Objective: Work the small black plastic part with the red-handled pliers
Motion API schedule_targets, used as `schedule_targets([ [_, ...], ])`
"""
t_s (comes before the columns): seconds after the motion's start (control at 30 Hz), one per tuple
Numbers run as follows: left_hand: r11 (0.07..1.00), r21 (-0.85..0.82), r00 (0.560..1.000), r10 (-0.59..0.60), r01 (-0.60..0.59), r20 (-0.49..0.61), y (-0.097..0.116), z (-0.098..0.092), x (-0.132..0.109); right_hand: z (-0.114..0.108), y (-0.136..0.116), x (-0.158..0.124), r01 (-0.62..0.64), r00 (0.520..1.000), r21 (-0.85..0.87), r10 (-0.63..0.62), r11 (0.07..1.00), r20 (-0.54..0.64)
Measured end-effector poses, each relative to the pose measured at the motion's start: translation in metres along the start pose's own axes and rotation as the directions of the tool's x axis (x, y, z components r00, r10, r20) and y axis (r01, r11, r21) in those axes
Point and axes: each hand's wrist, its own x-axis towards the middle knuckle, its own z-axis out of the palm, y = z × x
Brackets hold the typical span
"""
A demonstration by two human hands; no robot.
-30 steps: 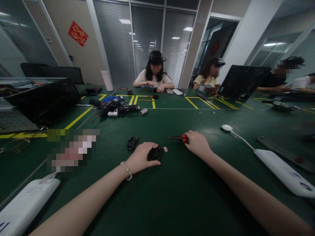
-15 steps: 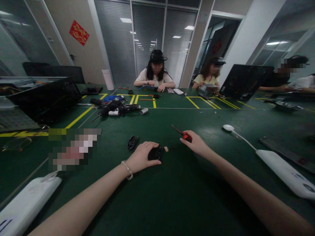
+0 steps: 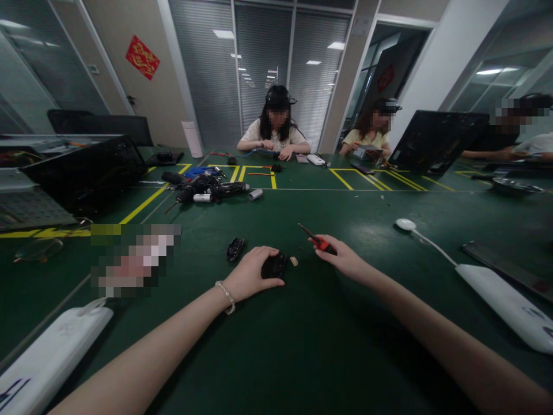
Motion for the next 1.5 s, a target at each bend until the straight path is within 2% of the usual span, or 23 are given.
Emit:
schedule_targets([
  [0.1, 1.0, 0.02, 0.999, 0.006, -0.005, -0.032, 0.001, 0.002, 0.0, 0.016, 0.0, -0.003, 0.036, 0.989, -0.223, -0.068, 0.974, -0.135],
  [0.17, 0.999, 0.038, 0.999, 0.008, -0.006, -0.048, 0.002, 0.003, 0.0, 0.027, -0.002, -0.005, 0.125, 0.962, -0.41, -0.211, 0.903, -0.172],
  [0.27, 0.998, 0.059, 0.998, 0.019, -0.016, -0.054, 0.004, 0.003, -0.001, 0.038, -0.007, -0.006, 0.248, 0.913, -0.606, -0.392, 0.755, -0.114],
  [0.37, 0.998, 0.063, 0.998, 0.025, -0.022, -0.049, 0.005, 0.003, 0.0, 0.042, -0.01, -0.006, 0.268, 0.89, -0.685, -0.446, 0.677, -0.092],
  [0.57, 0.996, 0.077, 0.998, 0.039, -0.035, -0.045, 0.005, 0.003, 0.0, 0.041, -0.007, -0.003, 0.272, 0.877, -0.741, -0.475, 0.614, -0.072],
  [0.87, 0.995, 0.09, 0.998, 0.051, -0.047, -0.039, 0.006, 0.003, -0.001, 0.042, -0.006, 0.0, 0.26, 0.882, -0.738, -0.464, 0.622, -0.081],
  [1.5, 0.994, 0.103, 0.999, 0.04, -0.037, -0.035, 0.006, 0.002, -0.001, 0.043, -0.01, 0.0, 0.213, 0.91, -0.793, -0.411, 0.57, -0.051],
])
